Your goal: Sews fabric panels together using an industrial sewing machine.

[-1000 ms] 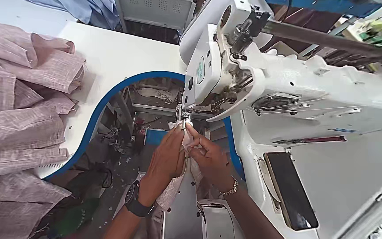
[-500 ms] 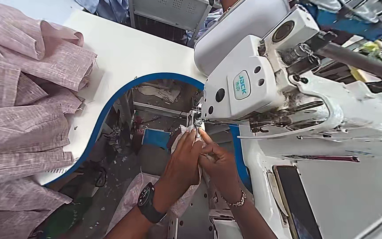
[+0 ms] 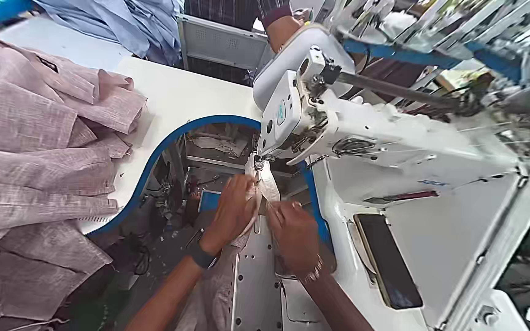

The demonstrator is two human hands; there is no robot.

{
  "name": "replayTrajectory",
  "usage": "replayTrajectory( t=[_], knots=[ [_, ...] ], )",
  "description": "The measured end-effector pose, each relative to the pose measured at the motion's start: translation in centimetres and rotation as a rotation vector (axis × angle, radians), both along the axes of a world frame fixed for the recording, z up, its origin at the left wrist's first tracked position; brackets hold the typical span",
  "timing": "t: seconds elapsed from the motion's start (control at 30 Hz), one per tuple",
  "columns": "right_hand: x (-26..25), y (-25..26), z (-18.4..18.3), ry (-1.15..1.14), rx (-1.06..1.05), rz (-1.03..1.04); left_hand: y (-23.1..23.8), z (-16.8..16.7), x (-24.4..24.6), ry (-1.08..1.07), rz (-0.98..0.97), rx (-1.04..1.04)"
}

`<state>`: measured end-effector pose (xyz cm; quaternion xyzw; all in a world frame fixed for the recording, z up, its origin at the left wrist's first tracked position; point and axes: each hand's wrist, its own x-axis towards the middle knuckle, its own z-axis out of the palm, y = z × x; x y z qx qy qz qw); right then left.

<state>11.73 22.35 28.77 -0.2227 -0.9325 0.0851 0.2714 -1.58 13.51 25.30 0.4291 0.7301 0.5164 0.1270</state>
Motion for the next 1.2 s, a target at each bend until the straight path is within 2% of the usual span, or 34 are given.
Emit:
replayTrajectory(
  t=[0.07, 0.1, 0.13, 0.2, 0.23, 0.3, 0.37, 0.47, 0.57, 0.67, 0.73, 0.83, 0.9, 0.97, 1.1, 1.2],
  knots=[
    [4.6, -0.1, 0.5, -0.142, -0.020, 0.034, -2.6, 1.0, 1.7, -0.230, 0.014, -0.098],
    [7.0, 0.5, -0.3, -0.173, -0.034, 0.077, -3.6, 1.3, 2.8, -0.253, 0.032, -0.145],
    [9.1, 1.7, -1.0, -0.220, -0.104, 0.147, -4.1, 1.6, 3.9, -0.199, 0.079, -0.154],
    [11.5, 4.5, -0.8, -0.288, -0.323, 0.312, -4.1, 1.1, 5.1, 0.039, 0.202, -0.064],
    [11.4, 5.1, 0.4, -0.291, -0.360, 0.398, -3.8, 0.9, 5.0, 0.166, 0.247, 0.000],
    [9.9, 3.1, 3.8, -0.294, -0.220, 0.522, -3.7, 0.5, 5.4, 0.284, 0.240, 0.078],
    [8.4, -2.3, 5.4, -0.393, -0.046, 0.435, -3.7, -0.4, 7.2, 0.313, 0.236, 0.125],
    [6.3, -6.0, 4.8, -0.660, -0.031, 0.221, -3.2, -2.0, 7.4, 0.223, 0.261, 0.185],
    [4.5, -5.1, 6.9, -0.792, -0.062, 0.194, -3.1, -2.1, 5.7, -0.010, 0.137, 0.204],
    [3.0, -3.4, 8.8, -0.855, -0.149, 0.205, -3.8, -0.2, 5.9, -0.099, 0.109, 0.073],
    [2.1, -2.2, 8.9, -0.838, -0.174, 0.207, -4.7, 0.6, 6.3, -0.073, 0.101, 0.037],
    [2.2, -1.2, 8.3, -0.871, -0.228, 0.262, -4.6, -1.6, 7.3, 0.095, 0.171, 0.170],
    [1.3, -0.1, 7.8, -0.899, -0.215, 0.343, -2.9, -2.5, 6.2, 0.191, 0.250, 0.269],
    [1.4, 0.0, 7.6, -0.911, -0.199, 0.388, -2.4, -2.2, 6.0, 0.155, 0.242, 0.245],
    [1.9, 0.0, 8.5, -0.970, -0.178, 0.410, -4.2, -0.7, 6.4, 0.043, 0.142, 0.045],
    [2.5, 0.7, 7.9, -0.953, -0.178, 0.476, -5.1, -1.2, 7.4, 0.119, 0.118, 0.104]
  ],
)
